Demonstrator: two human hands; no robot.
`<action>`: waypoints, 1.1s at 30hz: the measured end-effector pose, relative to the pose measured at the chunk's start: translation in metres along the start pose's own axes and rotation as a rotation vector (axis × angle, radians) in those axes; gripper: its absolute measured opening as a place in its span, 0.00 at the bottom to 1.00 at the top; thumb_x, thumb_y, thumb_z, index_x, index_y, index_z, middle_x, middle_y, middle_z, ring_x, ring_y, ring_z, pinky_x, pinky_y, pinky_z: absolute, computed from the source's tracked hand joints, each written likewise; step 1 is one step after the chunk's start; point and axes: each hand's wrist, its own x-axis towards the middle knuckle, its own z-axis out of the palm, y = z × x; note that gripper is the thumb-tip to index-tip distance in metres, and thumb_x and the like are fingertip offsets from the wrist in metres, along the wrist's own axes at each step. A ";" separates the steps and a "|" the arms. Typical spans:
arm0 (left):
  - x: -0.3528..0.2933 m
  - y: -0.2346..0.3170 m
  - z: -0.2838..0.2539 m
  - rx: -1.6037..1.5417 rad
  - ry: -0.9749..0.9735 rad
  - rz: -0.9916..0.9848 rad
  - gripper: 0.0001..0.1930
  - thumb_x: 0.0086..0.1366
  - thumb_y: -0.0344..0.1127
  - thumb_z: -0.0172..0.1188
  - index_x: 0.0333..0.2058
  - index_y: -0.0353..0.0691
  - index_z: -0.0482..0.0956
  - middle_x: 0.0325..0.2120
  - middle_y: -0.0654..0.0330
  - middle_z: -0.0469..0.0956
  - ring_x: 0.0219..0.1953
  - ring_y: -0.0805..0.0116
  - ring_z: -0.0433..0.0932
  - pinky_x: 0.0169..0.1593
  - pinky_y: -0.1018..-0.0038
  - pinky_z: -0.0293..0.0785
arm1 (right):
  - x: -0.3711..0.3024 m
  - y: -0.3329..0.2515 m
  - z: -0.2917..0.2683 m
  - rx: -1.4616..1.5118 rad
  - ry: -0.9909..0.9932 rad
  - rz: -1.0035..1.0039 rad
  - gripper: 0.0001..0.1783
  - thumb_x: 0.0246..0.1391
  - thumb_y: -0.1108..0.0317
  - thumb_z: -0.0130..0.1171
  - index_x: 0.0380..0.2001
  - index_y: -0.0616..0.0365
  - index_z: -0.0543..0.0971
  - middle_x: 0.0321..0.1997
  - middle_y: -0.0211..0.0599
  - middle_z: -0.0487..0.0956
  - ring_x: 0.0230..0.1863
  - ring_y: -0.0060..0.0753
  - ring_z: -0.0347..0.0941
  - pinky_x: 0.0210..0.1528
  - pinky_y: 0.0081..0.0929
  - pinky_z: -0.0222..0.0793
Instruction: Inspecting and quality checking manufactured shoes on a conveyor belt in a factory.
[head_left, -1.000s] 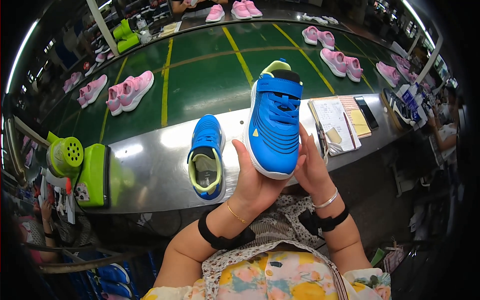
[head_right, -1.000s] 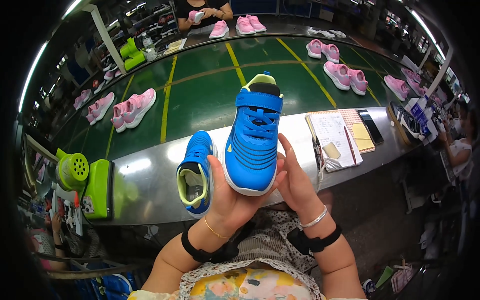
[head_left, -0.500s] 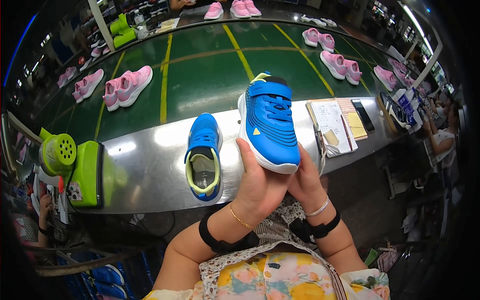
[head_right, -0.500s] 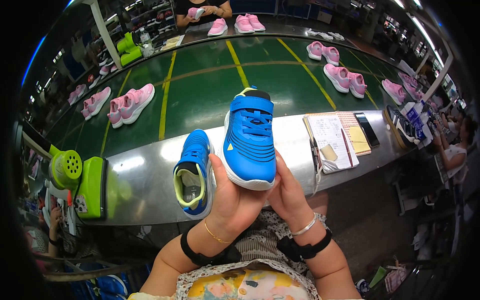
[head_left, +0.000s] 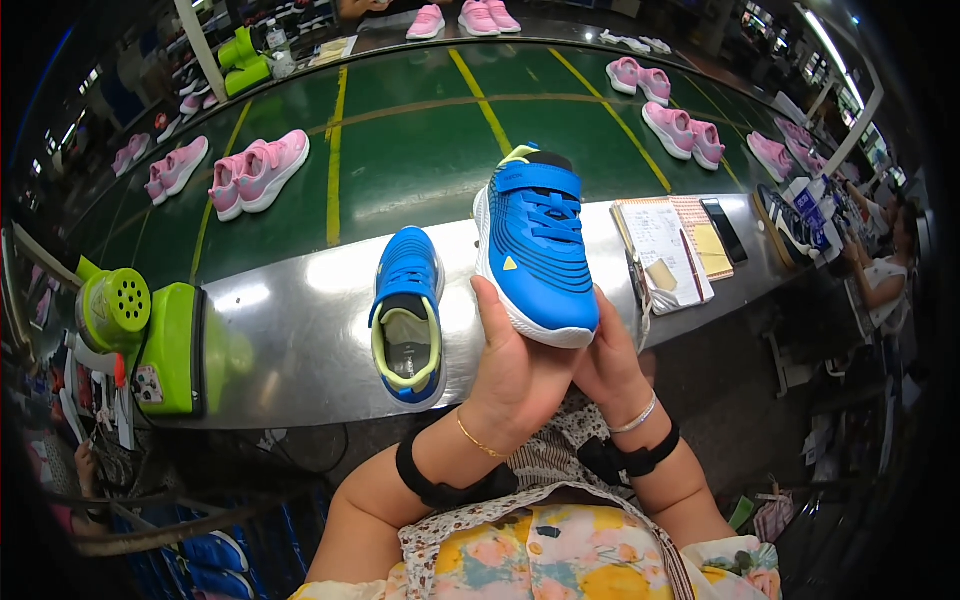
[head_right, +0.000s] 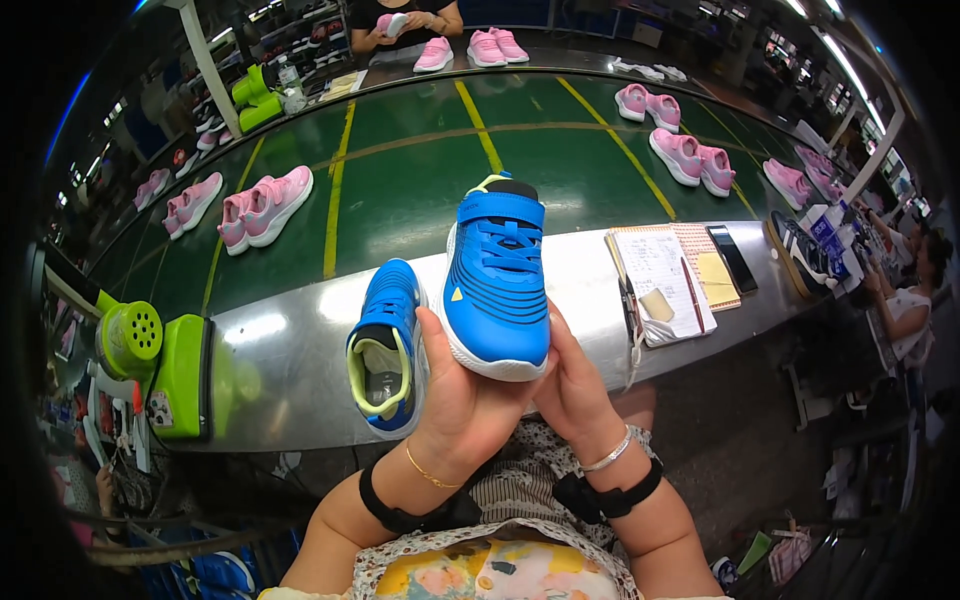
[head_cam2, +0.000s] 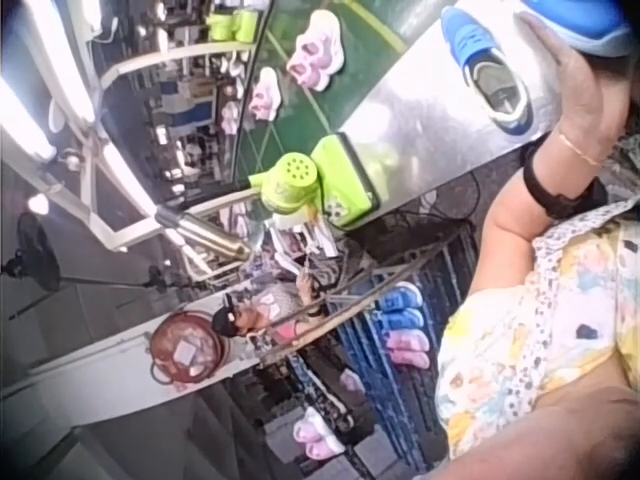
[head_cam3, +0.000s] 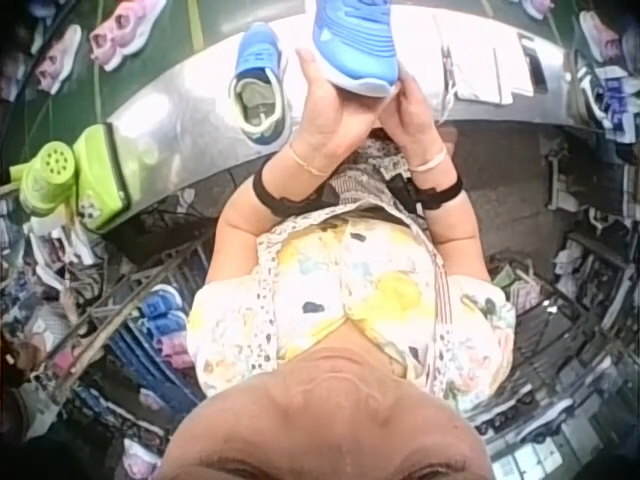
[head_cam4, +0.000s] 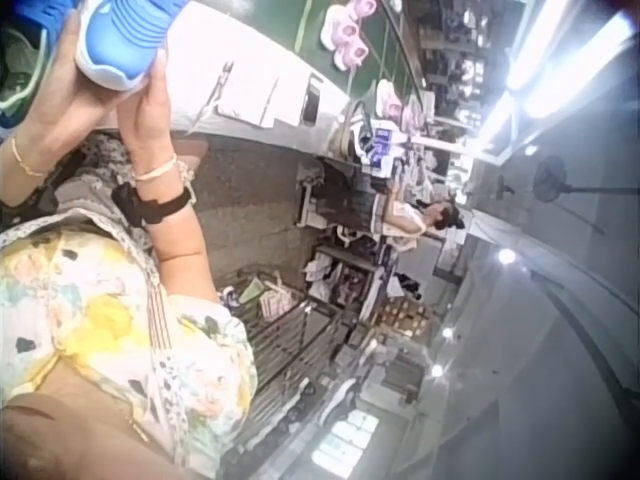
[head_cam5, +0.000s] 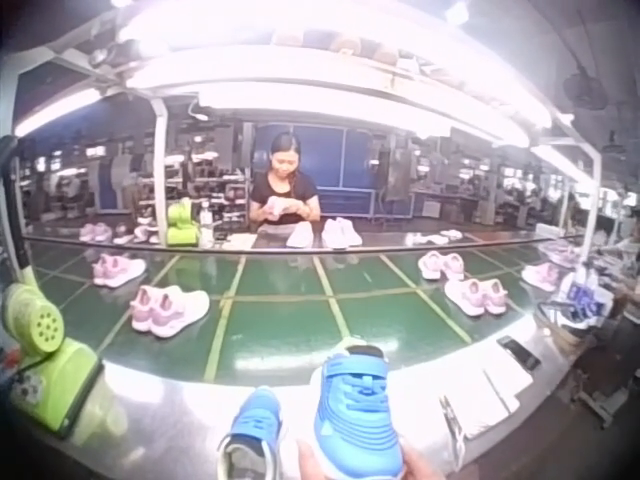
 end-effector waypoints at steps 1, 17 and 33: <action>0.000 0.000 0.000 -0.003 -0.001 -0.010 0.41 0.59 0.74 0.32 0.59 0.49 0.60 0.55 0.60 0.66 0.56 0.62 0.65 0.60 0.56 0.60 | 0.000 0.000 0.000 0.005 0.020 0.015 0.28 0.67 0.57 0.35 0.64 0.59 0.54 0.66 0.38 0.59 0.66 0.31 0.55 0.68 0.32 0.47; -0.020 0.047 -0.020 0.417 -0.179 -0.219 0.35 0.65 0.55 0.50 0.61 0.37 0.55 0.55 0.56 0.67 0.56 0.67 0.67 0.59 0.69 0.63 | -0.004 -0.048 -0.032 -0.606 0.409 -0.406 0.28 0.64 0.54 0.42 0.62 0.59 0.58 0.61 0.35 0.62 0.58 0.30 0.60 0.60 0.31 0.55; -0.057 0.091 -0.030 0.826 -0.199 -0.715 0.32 0.69 0.52 0.42 0.61 0.33 0.57 0.55 0.52 0.67 0.56 0.68 0.67 0.58 0.73 0.62 | -0.038 -0.088 0.010 -1.703 -0.831 0.073 0.45 0.36 0.59 0.71 0.60 0.51 0.64 0.61 0.54 0.64 0.60 0.53 0.61 0.61 0.39 0.54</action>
